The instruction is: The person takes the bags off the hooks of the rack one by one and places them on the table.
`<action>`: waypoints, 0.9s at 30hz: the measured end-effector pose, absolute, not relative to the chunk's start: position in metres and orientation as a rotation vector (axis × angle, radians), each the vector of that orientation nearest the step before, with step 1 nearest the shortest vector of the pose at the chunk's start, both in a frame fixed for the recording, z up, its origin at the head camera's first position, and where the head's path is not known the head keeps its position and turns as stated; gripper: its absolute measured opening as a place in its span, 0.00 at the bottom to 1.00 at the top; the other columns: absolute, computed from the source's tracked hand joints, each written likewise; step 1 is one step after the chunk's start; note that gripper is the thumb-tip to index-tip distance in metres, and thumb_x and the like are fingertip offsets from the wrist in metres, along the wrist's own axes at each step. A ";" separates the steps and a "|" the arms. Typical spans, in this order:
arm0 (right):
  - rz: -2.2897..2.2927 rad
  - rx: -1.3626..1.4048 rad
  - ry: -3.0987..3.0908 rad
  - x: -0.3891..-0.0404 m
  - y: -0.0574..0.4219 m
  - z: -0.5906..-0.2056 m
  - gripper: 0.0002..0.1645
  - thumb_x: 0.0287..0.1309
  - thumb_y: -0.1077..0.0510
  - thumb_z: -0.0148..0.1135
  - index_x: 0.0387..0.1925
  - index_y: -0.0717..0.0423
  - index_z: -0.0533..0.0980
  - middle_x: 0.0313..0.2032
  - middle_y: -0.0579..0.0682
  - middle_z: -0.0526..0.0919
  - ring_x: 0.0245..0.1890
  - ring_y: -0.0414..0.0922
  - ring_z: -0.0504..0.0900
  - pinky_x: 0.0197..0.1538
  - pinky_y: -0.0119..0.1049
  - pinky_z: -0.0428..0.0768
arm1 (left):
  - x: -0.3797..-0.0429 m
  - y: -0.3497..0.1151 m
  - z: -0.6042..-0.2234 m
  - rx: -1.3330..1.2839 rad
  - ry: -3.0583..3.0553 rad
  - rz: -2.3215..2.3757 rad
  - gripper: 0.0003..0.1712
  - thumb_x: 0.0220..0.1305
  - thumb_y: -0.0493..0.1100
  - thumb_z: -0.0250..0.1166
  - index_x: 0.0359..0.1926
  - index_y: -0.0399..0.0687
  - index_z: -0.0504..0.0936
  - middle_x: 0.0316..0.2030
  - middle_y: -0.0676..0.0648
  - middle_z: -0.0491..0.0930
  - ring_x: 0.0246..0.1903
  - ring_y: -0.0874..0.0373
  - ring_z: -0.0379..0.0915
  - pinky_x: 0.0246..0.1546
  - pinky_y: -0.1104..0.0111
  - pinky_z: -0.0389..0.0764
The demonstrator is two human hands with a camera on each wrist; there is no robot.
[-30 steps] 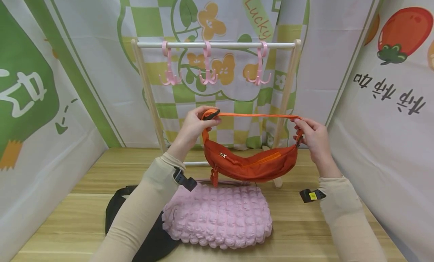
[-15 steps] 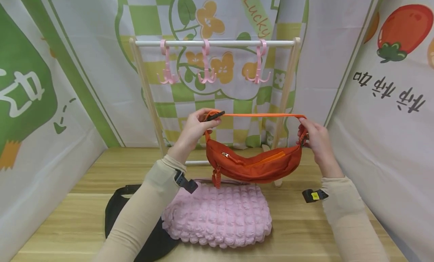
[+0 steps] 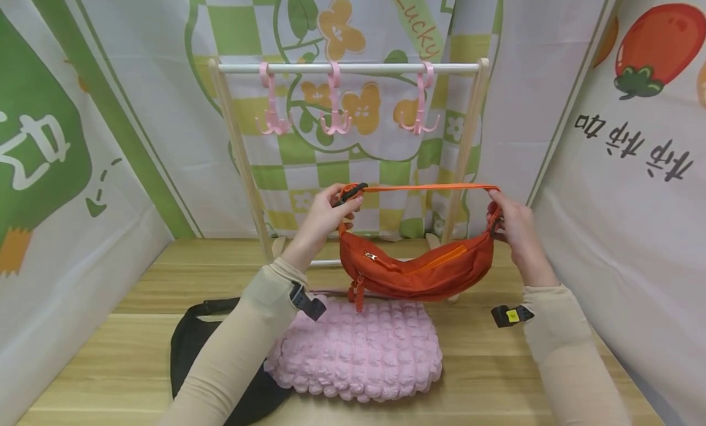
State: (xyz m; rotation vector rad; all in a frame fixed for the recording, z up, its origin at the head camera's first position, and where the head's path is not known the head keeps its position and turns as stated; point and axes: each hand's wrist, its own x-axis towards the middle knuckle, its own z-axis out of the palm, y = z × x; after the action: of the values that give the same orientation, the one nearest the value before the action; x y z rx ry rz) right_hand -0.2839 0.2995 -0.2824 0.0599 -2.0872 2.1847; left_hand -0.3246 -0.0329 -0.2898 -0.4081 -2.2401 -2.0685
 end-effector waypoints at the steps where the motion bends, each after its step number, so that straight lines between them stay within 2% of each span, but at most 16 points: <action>1: 2.188 0.051 -2.081 -0.284 0.300 -0.282 0.21 0.65 0.43 0.53 0.21 0.50 0.75 0.16 0.41 0.77 0.16 0.36 0.76 0.23 0.28 0.78 | -0.325 -0.033 -0.290 -0.412 -2.244 -2.077 0.18 0.62 0.44 0.65 0.52 0.45 0.76 0.30 0.48 0.74 0.25 0.59 0.70 0.25 0.69 0.79; 7: 2.168 0.010 -2.089 -0.284 0.307 -0.279 0.20 0.65 0.43 0.53 0.22 0.48 0.75 0.16 0.40 0.75 0.16 0.35 0.73 0.23 0.27 0.77 | -0.324 -0.033 -0.288 -0.454 -2.318 -2.035 0.20 0.64 0.46 0.63 0.55 0.46 0.74 0.34 0.43 0.78 0.26 0.58 0.74 0.29 0.63 0.82; 11: 2.208 0.003 -2.072 -0.283 0.312 -0.279 0.19 0.65 0.43 0.53 0.24 0.48 0.76 0.17 0.40 0.75 0.16 0.36 0.73 0.24 0.27 0.77 | -0.322 -0.029 -0.289 -0.498 -2.338 -2.021 0.20 0.66 0.47 0.60 0.57 0.46 0.73 0.36 0.36 0.80 0.27 0.57 0.76 0.29 0.67 0.81; 17: 2.289 0.017 -2.020 -0.282 0.317 -0.281 0.17 0.64 0.44 0.54 0.25 0.48 0.77 0.17 0.41 0.76 0.17 0.36 0.73 0.25 0.29 0.78 | -0.323 -0.022 -0.294 -0.466 -2.278 -2.128 0.18 0.66 0.44 0.60 0.54 0.42 0.73 0.32 0.40 0.78 0.26 0.58 0.75 0.38 0.60 0.82; 24: 2.439 0.006 -1.935 -0.282 0.318 -0.283 0.16 0.63 0.47 0.58 0.25 0.51 0.80 0.18 0.43 0.78 0.18 0.38 0.75 0.28 0.30 0.81 | -0.326 -0.017 -0.294 -0.287 -2.171 -2.271 0.17 0.65 0.44 0.61 0.51 0.41 0.74 0.33 0.42 0.75 0.24 0.58 0.71 0.22 0.73 0.76; 27: 2.476 0.020 -1.927 -0.282 0.321 -0.285 0.16 0.63 0.47 0.57 0.26 0.51 0.81 0.18 0.43 0.78 0.18 0.38 0.76 0.29 0.31 0.81 | -0.326 -0.014 -0.294 -0.250 -2.142 -2.297 0.17 0.65 0.43 0.61 0.51 0.41 0.74 0.31 0.45 0.75 0.24 0.59 0.70 0.21 0.73 0.76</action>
State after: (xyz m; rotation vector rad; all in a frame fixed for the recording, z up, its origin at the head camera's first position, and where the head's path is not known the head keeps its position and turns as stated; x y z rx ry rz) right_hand -0.2821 0.3209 -0.2848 0.0202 -1.9268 2.4760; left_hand -0.3265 -0.0143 -0.2936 -0.2495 -2.1420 -2.2973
